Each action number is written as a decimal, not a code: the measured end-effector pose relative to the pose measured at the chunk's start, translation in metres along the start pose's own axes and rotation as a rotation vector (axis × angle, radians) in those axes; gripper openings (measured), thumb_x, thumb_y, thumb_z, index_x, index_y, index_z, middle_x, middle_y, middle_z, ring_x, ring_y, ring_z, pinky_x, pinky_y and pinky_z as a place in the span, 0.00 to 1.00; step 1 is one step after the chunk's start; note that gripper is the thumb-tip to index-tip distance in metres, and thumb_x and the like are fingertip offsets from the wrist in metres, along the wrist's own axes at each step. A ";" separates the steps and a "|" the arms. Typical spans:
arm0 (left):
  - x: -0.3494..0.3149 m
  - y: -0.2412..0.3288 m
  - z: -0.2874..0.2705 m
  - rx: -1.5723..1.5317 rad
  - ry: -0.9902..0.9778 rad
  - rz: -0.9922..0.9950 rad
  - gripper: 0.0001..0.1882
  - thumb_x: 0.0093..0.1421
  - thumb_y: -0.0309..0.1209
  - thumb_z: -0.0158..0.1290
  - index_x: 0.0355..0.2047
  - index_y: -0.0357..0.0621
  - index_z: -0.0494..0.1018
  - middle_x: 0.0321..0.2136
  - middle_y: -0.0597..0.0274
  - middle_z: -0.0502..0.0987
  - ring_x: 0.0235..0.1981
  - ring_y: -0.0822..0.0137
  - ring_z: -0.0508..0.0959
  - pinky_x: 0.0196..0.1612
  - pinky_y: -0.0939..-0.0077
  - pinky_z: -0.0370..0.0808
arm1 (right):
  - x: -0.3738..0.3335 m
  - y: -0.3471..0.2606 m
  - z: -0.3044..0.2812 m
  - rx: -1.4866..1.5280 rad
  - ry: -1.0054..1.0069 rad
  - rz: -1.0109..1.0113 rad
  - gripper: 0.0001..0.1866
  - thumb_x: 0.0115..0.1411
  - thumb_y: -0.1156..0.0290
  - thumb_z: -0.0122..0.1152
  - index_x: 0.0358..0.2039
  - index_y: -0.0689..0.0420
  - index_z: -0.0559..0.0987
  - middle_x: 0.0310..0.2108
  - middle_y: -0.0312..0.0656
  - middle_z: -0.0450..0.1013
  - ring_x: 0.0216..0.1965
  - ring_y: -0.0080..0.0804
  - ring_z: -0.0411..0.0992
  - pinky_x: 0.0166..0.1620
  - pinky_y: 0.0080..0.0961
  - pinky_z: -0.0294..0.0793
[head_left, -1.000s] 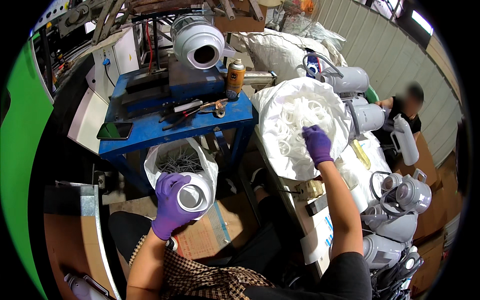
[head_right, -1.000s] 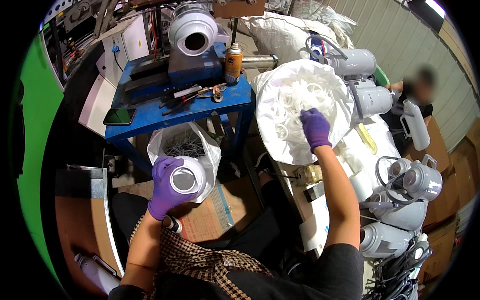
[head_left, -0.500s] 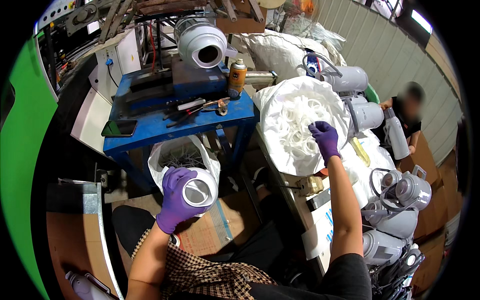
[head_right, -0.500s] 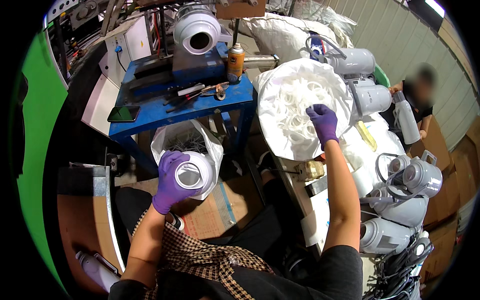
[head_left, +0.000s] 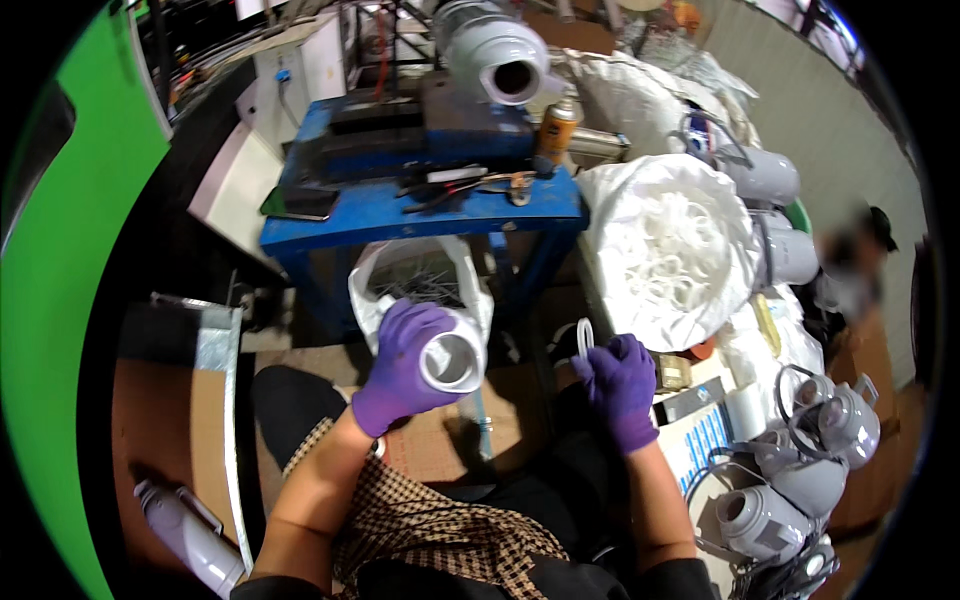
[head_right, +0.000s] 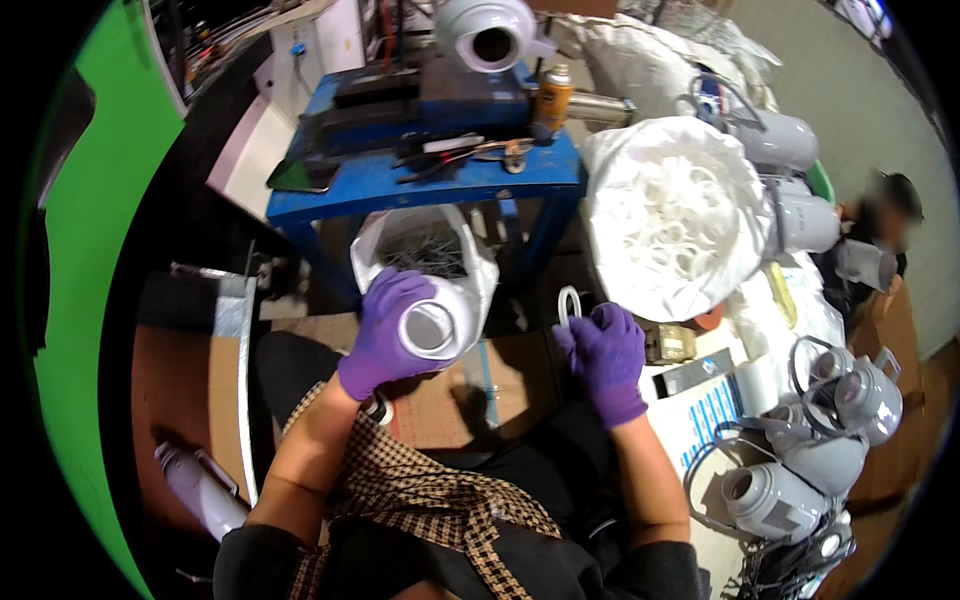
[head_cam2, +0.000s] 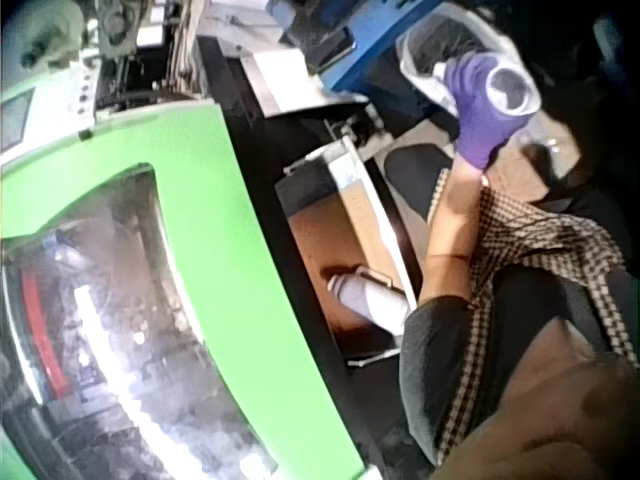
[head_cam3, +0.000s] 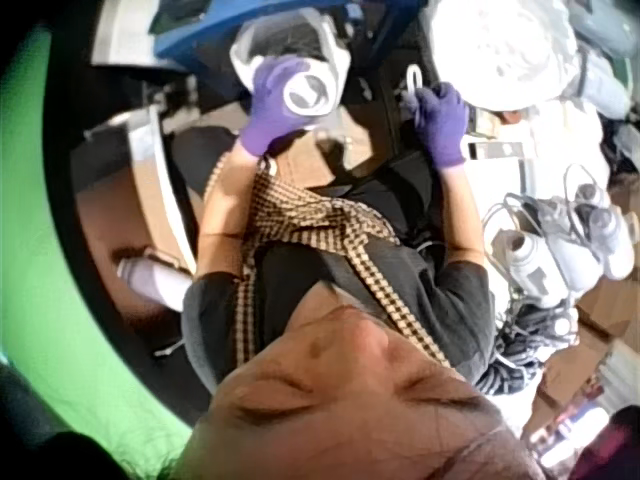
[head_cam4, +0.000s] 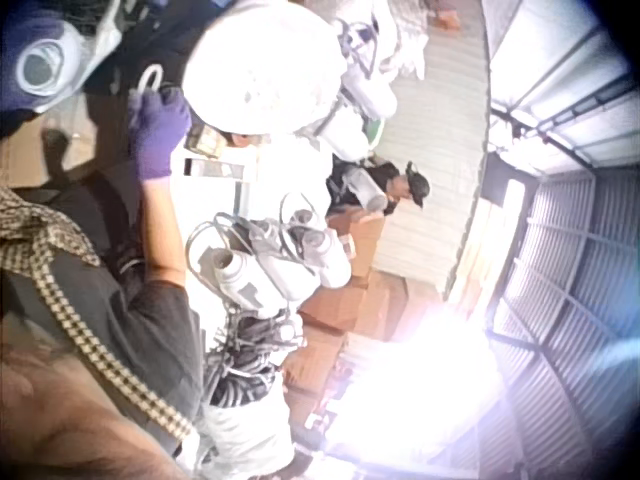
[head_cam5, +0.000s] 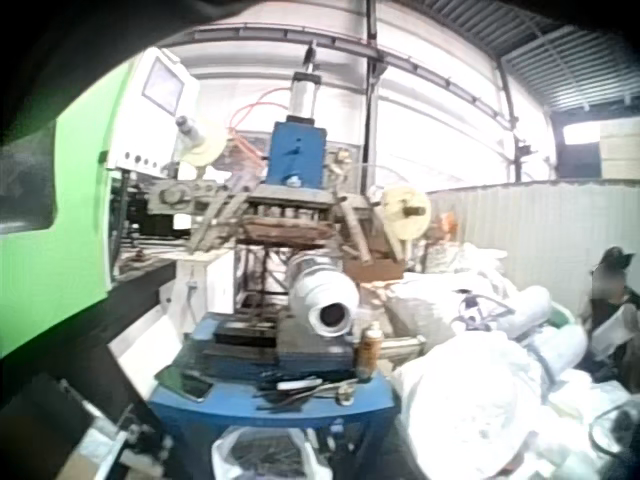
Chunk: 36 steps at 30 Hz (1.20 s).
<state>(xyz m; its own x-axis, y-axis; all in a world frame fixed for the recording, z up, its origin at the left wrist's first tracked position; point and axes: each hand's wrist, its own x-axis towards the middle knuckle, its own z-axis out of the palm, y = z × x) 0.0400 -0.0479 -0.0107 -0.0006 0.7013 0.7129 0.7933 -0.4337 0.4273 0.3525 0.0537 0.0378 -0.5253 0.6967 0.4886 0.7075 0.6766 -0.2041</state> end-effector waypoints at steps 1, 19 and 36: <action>0.000 0.001 0.001 -0.019 -0.013 -0.019 0.41 0.38 0.46 0.75 0.53 0.47 0.75 0.53 0.54 0.75 0.58 0.48 0.73 0.66 0.45 0.62 | -0.003 -0.018 0.001 -0.078 0.056 -0.107 0.08 0.60 0.66 0.69 0.29 0.54 0.81 0.38 0.46 0.74 0.43 0.47 0.74 0.40 0.36 0.75; -0.012 0.025 0.020 -0.003 -0.110 0.068 0.35 0.45 0.40 0.69 0.55 0.49 0.73 0.54 0.59 0.78 0.59 0.53 0.76 0.69 0.46 0.60 | -0.006 -0.120 0.058 0.352 -0.244 -0.165 0.09 0.46 0.76 0.67 0.30 0.56 0.80 0.33 0.41 0.78 0.33 0.45 0.79 0.35 0.38 0.78; -0.015 0.050 0.037 -0.012 -0.224 0.239 0.27 0.51 0.47 0.67 0.46 0.46 0.76 0.49 0.57 0.80 0.54 0.52 0.77 0.68 0.37 0.58 | -0.076 -0.096 0.052 0.780 -0.077 -0.183 0.23 0.59 0.73 0.64 0.56 0.60 0.76 0.46 0.52 0.75 0.50 0.46 0.75 0.54 0.35 0.74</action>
<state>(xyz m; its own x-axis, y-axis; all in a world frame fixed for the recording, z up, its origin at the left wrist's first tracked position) 0.1019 -0.0592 -0.0210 0.3199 0.6854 0.6541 0.7477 -0.6066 0.2700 0.3001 -0.0523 -0.0236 -0.6522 0.5539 0.5175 0.0879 0.7334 -0.6741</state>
